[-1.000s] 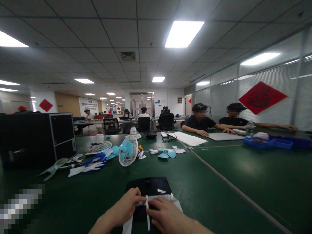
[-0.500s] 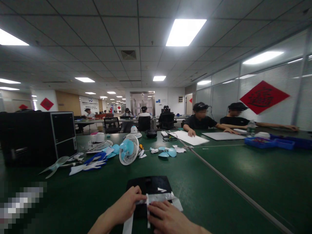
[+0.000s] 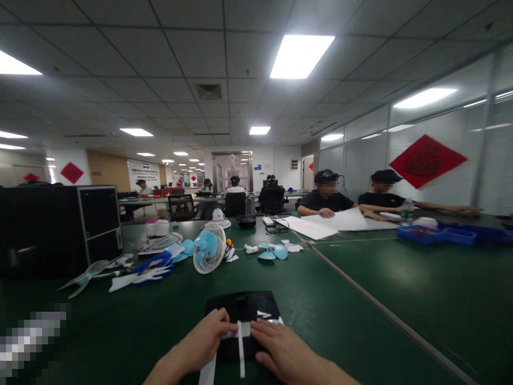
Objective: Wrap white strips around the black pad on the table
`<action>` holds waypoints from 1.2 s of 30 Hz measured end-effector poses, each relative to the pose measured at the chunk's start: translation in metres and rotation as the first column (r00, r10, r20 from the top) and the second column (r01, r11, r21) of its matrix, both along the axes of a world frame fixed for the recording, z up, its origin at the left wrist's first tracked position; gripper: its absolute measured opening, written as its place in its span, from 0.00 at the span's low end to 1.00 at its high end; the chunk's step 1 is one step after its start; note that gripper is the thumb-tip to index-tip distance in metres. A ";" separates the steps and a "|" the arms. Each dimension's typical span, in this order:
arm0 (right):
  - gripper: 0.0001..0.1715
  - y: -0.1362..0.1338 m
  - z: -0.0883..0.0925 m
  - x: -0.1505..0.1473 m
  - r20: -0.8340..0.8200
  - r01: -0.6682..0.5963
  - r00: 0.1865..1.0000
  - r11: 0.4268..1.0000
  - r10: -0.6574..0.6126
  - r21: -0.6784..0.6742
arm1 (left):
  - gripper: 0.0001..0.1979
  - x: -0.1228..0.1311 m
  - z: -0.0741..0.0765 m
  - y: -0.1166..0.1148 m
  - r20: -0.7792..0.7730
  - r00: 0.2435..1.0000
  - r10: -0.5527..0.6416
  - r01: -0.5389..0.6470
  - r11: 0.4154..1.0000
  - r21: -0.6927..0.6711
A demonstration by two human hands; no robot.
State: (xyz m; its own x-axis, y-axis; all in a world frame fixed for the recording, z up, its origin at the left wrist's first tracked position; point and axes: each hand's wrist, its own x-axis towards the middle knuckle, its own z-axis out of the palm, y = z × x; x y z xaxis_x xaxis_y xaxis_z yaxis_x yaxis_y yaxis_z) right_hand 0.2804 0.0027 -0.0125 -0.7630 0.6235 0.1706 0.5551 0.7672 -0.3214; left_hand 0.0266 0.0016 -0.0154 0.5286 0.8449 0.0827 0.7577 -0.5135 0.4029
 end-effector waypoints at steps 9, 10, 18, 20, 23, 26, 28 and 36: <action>0.27 0.003 0.005 0.029 0.001 0.056 0.998 0.997 -0.056 -0.047 | 0.15 -0.013 0.011 -0.005 0.039 0.999 0.031 -0.030 0.999 -0.015; 0.27 0.002 0.006 0.032 0.002 0.062 0.998 0.997 -0.062 -0.047 | 0.15 -0.015 0.013 -0.005 0.042 0.998 0.038 -0.037 0.999 -0.026; 0.25 -0.002 0.013 0.050 0.004 0.084 0.996 0.995 -0.084 -0.050 | 0.12 -0.021 0.019 -0.004 0.118 0.990 0.071 -0.057 0.992 -0.115; 0.25 0.001 0.009 0.052 0.008 0.087 0.996 0.996 -0.087 -0.037 | 0.11 -0.021 0.018 -0.004 0.140 0.987 0.076 -0.060 0.991 -0.119; 0.26 0.005 0.004 0.053 0.020 0.088 0.996 0.996 -0.088 -0.017 | 0.11 -0.022 0.014 -0.002 0.150 0.985 0.080 -0.063 0.991 -0.115; 0.26 0.006 0.001 0.053 0.011 0.092 0.996 0.996 -0.092 -0.011 | 0.10 -0.023 0.011 0.001 0.152 0.984 0.087 -0.069 0.990 -0.120; 0.26 0.006 0.000 0.053 -0.002 0.096 0.995 0.995 -0.096 -0.018 | 0.10 -0.023 0.010 0.002 0.144 0.985 0.093 -0.077 0.990 -0.117; 0.22 -0.002 0.008 0.048 -0.027 0.125 0.992 0.991 -0.126 -0.046 | 0.11 -0.020 0.013 0.000 0.155 0.982 0.112 -0.093 0.987 -0.128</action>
State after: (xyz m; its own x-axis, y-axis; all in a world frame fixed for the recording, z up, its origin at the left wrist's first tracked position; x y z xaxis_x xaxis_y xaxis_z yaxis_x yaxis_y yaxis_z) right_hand 0.3288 0.0007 -0.0049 -0.6734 0.7212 0.1624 0.6356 0.6770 -0.3710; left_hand 0.0066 0.0015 -0.0026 0.4267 0.9027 0.0548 0.7240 -0.3772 0.5775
